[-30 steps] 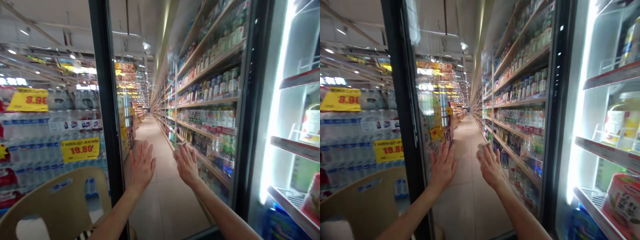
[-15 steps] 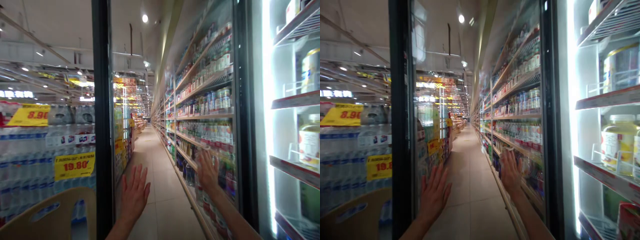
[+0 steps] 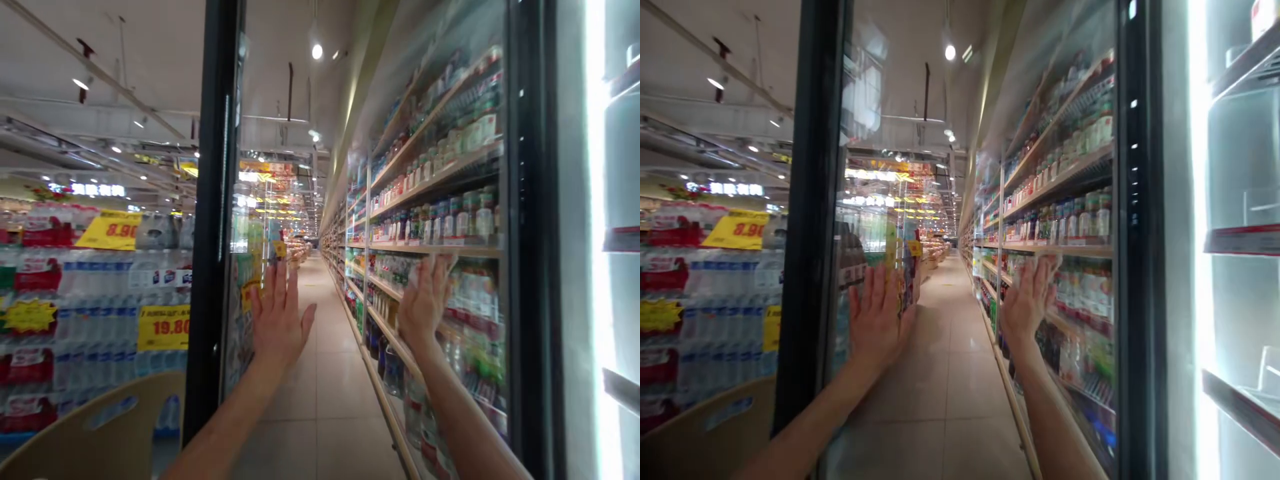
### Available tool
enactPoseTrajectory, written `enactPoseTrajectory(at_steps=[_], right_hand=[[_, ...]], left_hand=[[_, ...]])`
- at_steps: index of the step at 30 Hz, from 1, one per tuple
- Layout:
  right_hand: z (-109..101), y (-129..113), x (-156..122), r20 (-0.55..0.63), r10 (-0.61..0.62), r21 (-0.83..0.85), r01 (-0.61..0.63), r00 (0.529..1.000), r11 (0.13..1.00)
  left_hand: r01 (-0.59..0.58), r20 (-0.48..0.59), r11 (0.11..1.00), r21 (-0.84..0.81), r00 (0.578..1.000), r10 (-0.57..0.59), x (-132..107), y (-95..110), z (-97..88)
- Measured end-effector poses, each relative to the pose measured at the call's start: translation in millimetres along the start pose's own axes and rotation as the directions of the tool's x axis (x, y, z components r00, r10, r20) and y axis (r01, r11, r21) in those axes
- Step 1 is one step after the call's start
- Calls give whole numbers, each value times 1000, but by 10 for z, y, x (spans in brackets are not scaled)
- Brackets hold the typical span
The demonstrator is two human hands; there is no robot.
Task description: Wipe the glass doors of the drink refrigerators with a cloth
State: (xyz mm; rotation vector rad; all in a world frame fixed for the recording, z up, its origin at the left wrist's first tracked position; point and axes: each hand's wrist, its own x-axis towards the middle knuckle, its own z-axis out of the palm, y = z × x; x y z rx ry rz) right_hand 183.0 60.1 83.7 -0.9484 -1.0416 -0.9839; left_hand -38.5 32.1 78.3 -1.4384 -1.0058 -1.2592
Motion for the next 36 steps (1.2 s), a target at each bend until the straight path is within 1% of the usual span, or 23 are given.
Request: enactPoseTrajectory(at_steps=[2,5,6,7,8,10,11,12,14,16,17,18,19,21,23,25,27,28,29,30,32,34,36], right_hand=[[107,-313,146,106,-127,75,120,986,990],[223,-778,352,255,-485,246,429,836,869],[257,-846,450,256,-539,268,476,803,837],[294,-863,565,245,-541,263,482,805,836],[334,-843,691,224,-490,234,441,842,866],[418,-778,925,148,-275,163,251,950,954],[455,-773,1011,110,-180,151,162,978,975],[486,-799,1069,90,-140,159,124,986,979],[520,-915,1116,115,-255,216,226,960,950],[519,-999,1135,193,-460,277,401,867,873],[509,-987,1155,225,-496,281,432,838,857],[494,-934,1185,243,-470,259,410,849,874],[478,-850,1221,243,-385,213,339,890,917],[450,-665,1282,183,-136,102,118,974,988],[439,-559,1295,122,-38,60,30,992,998],[450,-538,1279,144,-220,102,207,965,973],[467,-474,1303,192,-455,160,430,869,888],[468,-388,1348,204,-496,162,471,844,867],[461,-262,1415,204,-467,135,448,860,884],[449,-110,1496,185,-377,88,366,908,926],[421,182,1644,102,-81,-16,83,992,996],[417,303,1688,32,116,-60,-114,993,992],[451,176,1605,49,63,-42,-61,997,997]], left_hand=[[-17,14,1000,15,1000,17,34,-19,13],[-46,30,998,32,999,45,-9,-89,-14],[-56,31,998,37,998,55,8,-129,-21],[-62,25,997,42,998,61,55,-178,-23],[-61,11,997,48,998,60,131,-232,-19],[-36,-20,997,68,999,37,348,-341,-2],[-18,-33,997,81,999,21,464,-386,8],[-3,-39,996,94,999,7,568,-422,19],[11,-40,993,114,999,-7,702,-463,34],[8,-42,992,124,999,-3,723,-479,39],[2,-40,992,127,999,4,704,-483,38],[-6,-36,992,129,999,10,679,-484,37],[-10,-35,992,127,999,14,658,-481,37],[-10,-43,994,113,999,15,668,-457,47],[0,-67,996,92,998,7,775,-403,72],[9,-88,998,66,996,-3,962,-333,107],[32,-89,999,38,996,-28,1162,-273,139],[43,-83,999,23,996,-41,1243,-255,152],[46,-72,999,9,996,-46,1303,-245,161],[44,-59,999,-1,997,-44,1340,-244,168],[30,-38,1000,-3,999,-30,1353,-255,177],[24,-29,1000,17,999,-23,1322,-270,182],[33,-27,998,44,999,-32,1286,-279,188]])
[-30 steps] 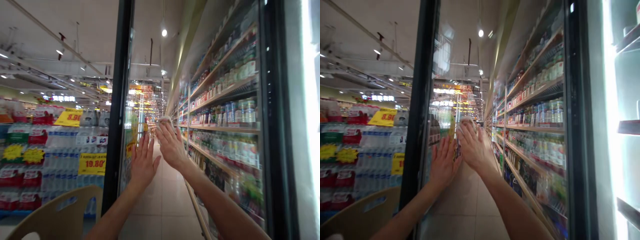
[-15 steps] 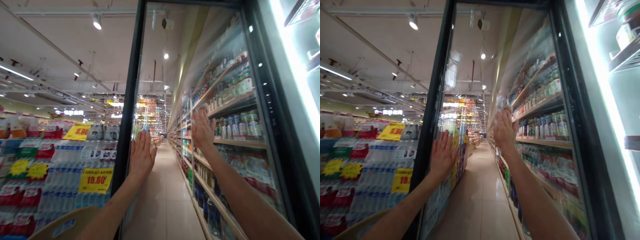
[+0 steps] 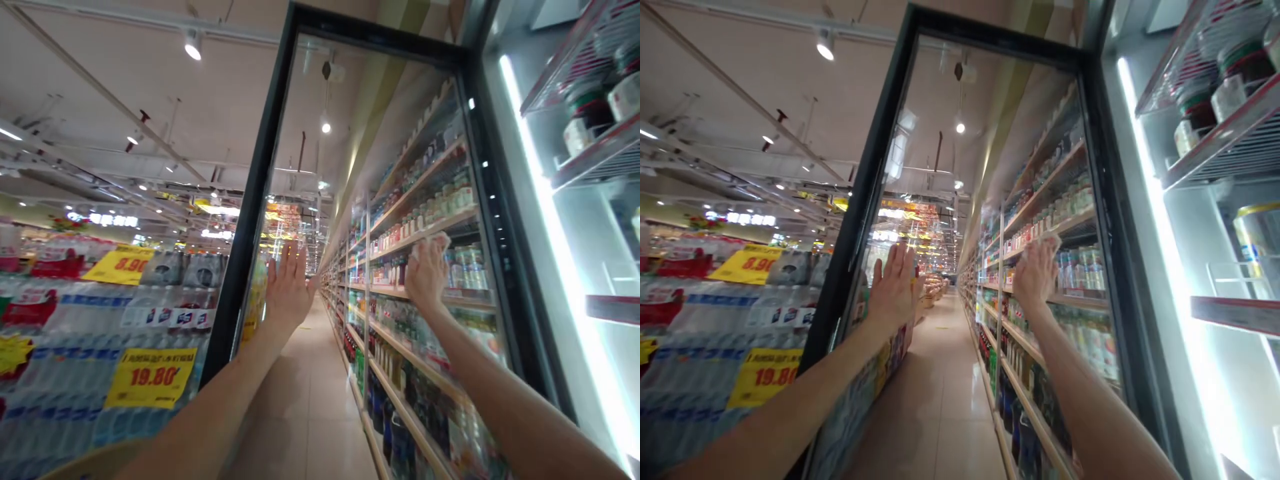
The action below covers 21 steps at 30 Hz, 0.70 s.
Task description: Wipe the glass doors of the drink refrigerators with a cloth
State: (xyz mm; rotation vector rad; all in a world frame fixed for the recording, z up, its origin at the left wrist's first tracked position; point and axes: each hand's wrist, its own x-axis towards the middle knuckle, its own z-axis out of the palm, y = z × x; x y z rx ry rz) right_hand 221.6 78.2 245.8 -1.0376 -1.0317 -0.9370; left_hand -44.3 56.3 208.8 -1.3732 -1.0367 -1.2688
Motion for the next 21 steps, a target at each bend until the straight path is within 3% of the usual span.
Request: enactPoseTrajectory(at_steps=[1,3,4,5,6,8,10,11,13,15,16,17,18,19,21], right_hand=[[25,-122,-73,32,-115,25,114,993,993],[73,-359,-197,95,-393,96,385,914,918],[89,-421,-226,109,-479,124,466,871,876],[96,-428,-227,108,-502,135,487,858,863],[94,-380,-204,93,-459,128,447,883,885],[70,-183,-121,26,-236,82,234,971,969],[37,3,-58,-49,-11,47,13,999,999],[21,52,-51,-63,31,42,-29,998,999],[-9,55,-80,0,-84,52,84,996,995],[-46,12,-115,145,-360,105,348,922,932],[-68,4,-115,185,-426,122,410,885,904],[-90,13,-102,192,-415,114,399,890,910],[-110,35,-80,163,-331,83,321,930,943],[-125,62,-56,109,-203,44,199,973,979],[-131,96,-36,14,0,2,0,1000,1000]], left_hand=[[0,2,1000,10,1000,0,-13,-4,4],[-6,1,1000,21,1000,5,-29,-14,14],[-9,2,1000,23,1000,9,-35,-20,19],[-12,4,1000,26,1000,12,-40,-25,25],[-13,8,1000,27,1000,13,-45,-30,31],[-10,20,1000,29,1000,9,-57,-36,41],[4,24,1000,21,1000,-5,-68,-33,51],[11,21,1000,13,1000,-11,-73,-29,54],[21,5,1000,0,1000,-21,-79,-21,55],[18,-5,1000,-8,1000,-18,-81,-12,42],[16,-6,1000,-10,1000,-16,-81,-8,31],[15,-3,1000,-13,1000,-15,-80,-3,18],[15,5,1000,-17,1000,-15,-78,1,3],[15,14,1000,-23,1000,-15,-76,6,-10],[21,30,999,-30,999,-20,-70,14,-28]])
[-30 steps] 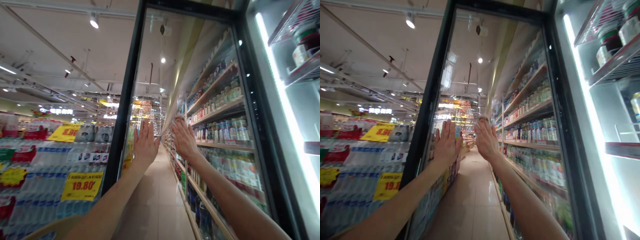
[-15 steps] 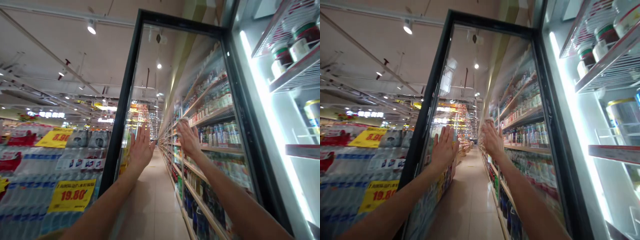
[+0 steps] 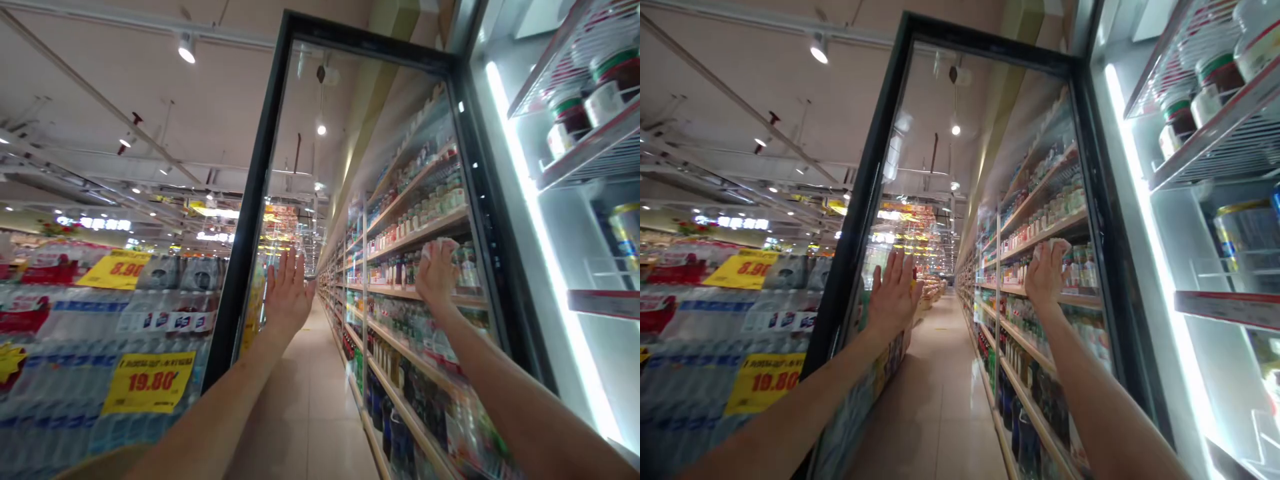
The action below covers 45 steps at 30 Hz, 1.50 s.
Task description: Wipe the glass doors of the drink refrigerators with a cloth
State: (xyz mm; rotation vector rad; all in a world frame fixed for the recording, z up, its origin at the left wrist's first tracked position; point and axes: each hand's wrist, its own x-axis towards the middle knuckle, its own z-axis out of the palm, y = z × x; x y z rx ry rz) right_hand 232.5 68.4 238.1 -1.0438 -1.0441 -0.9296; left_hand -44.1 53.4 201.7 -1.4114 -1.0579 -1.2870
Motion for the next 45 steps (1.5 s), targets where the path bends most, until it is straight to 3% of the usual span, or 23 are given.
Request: enactPoseTrajectory(at_steps=[1,2,4,5,6,8,10,12,14,16,17,19,21,23,25,26,27,30,33,37,40,42,45], right_hand=[[8,-3,-11,4,-5,0,5,1000,1000],[21,-18,-35,48,-91,12,90,995,996],[50,-50,-97,160,-339,59,333,927,941],[61,-53,-121,190,-416,77,408,890,910],[67,-42,-137,189,-423,76,417,886,906],[68,-1,-157,98,-228,27,227,969,974],[60,10,-201,1,-22,9,22,1000,1000],[50,-47,-291,40,-102,35,101,994,994],[36,-143,-387,144,-326,93,316,934,944],[22,-217,-428,196,-410,120,393,891,912],[17,-238,-423,191,-356,101,343,915,934],[13,-269,-396,132,-130,33,126,983,991],[14,-323,-410,101,-9,3,9,995,1000],[14,-414,-499,155,-169,43,164,973,985],[16,-514,-623,215,-427,131,407,878,904],[20,-557,-675,221,-489,158,464,844,872],[25,-593,-712,216,-500,167,472,839,865],[41,-668,-733,184,-371,136,351,910,927],[14,-679,-735,198,-400,111,385,895,916],[-72,-515,-853,201,-517,77,513,832,855],[-103,-331,-960,199,-515,39,518,834,855],[-103,-220,-995,210,-509,35,514,835,857],[-102,-49,-991,219,-537,57,539,814,840]], left_hand=[[2,4,1000,0,1000,-2,2,2,-3],[5,5,1000,0,1000,-5,4,3,-3],[4,0,1000,-2,1000,-4,6,0,7],[1,-2,1000,-6,1000,-1,5,-2,14],[-2,-5,1000,-11,1000,2,4,-5,21],[-9,-5,1000,-29,1000,9,3,-10,29],[-9,-3,999,-52,1000,8,5,-11,31],[-5,1,997,-81,1000,5,8,-10,28],[-1,9,996,-95,1000,2,7,-6,23],[-5,18,996,-89,1000,7,-4,1,16],[-10,22,997,-81,1000,12,-12,5,13],[-20,27,998,-63,999,21,-30,11,8],[-27,35,998,-52,999,28,-43,7,4],[-27,37,999,-46,999,29,-48,-10,-2],[-26,34,998,-50,999,28,-55,-24,-12],[-28,28,998,-56,999,30,-62,-19,-20],[-39,19,997,-66,999,41,-73,2,-28],[-201,-28,968,-150,980,199,-122,181,-45],[-389,-38,884,-259,919,393,-158,471,-20],[-297,54,915,-272,945,323,-152,749,63],[-259,29,945,-199,962,270,-142,862,105],[-308,-21,941,-138,951,308,-133,940,111],[-451,-17,889,-82,892,451,-103,1041,94]])
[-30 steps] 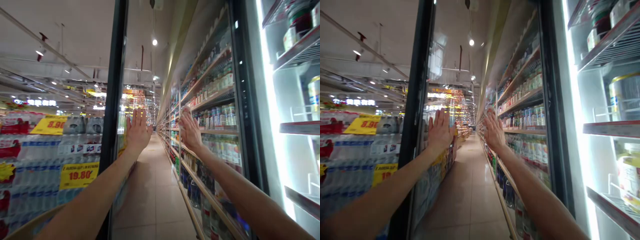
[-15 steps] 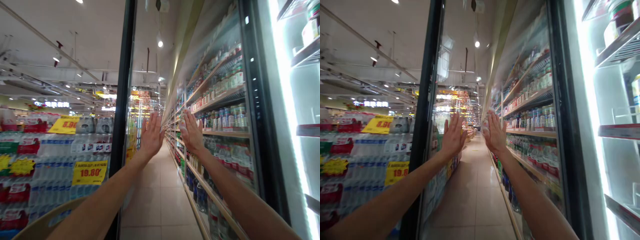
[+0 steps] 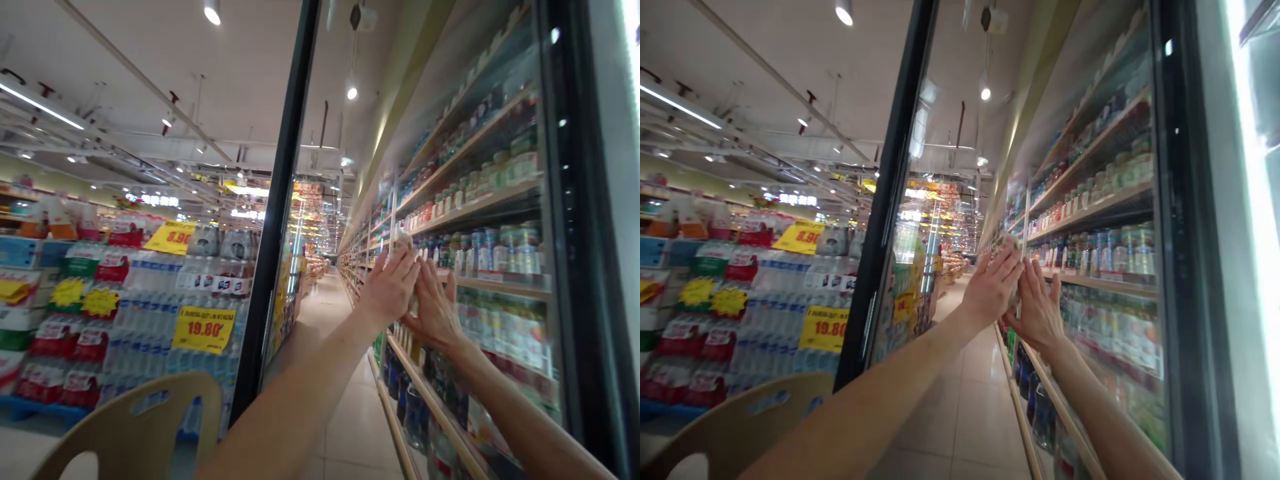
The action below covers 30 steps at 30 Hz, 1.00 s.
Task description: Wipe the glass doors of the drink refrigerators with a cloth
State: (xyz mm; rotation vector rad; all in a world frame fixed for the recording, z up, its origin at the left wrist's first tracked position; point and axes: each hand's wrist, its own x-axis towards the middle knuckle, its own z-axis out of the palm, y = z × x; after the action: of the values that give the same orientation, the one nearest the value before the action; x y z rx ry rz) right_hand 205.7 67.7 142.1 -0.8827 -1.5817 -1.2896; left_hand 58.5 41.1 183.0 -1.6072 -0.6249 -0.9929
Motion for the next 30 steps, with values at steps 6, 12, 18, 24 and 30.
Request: enactPoseTrajectory(at_steps=[6,12,18,24,30], right_hand=[[-15,181,-111,-78,214,-36,-218,974,975],[32,-59,-57,-56,223,-16,-224,973,974],[31,-77,-90,-77,233,-21,-235,969,972],[22,-99,-101,-79,266,-14,-268,961,963],[26,-91,-117,-90,239,-19,-242,967,970]], left_hand=[[-25,90,999,-24,996,27,-53,-369,-161],[202,65,979,-26,978,-200,-110,-625,-275],[154,87,988,-1,984,-154,-103,-312,-126],[525,-58,851,23,850,-523,-140,-1046,-281],[101,79,994,-35,992,-98,-234,-572,-148]])
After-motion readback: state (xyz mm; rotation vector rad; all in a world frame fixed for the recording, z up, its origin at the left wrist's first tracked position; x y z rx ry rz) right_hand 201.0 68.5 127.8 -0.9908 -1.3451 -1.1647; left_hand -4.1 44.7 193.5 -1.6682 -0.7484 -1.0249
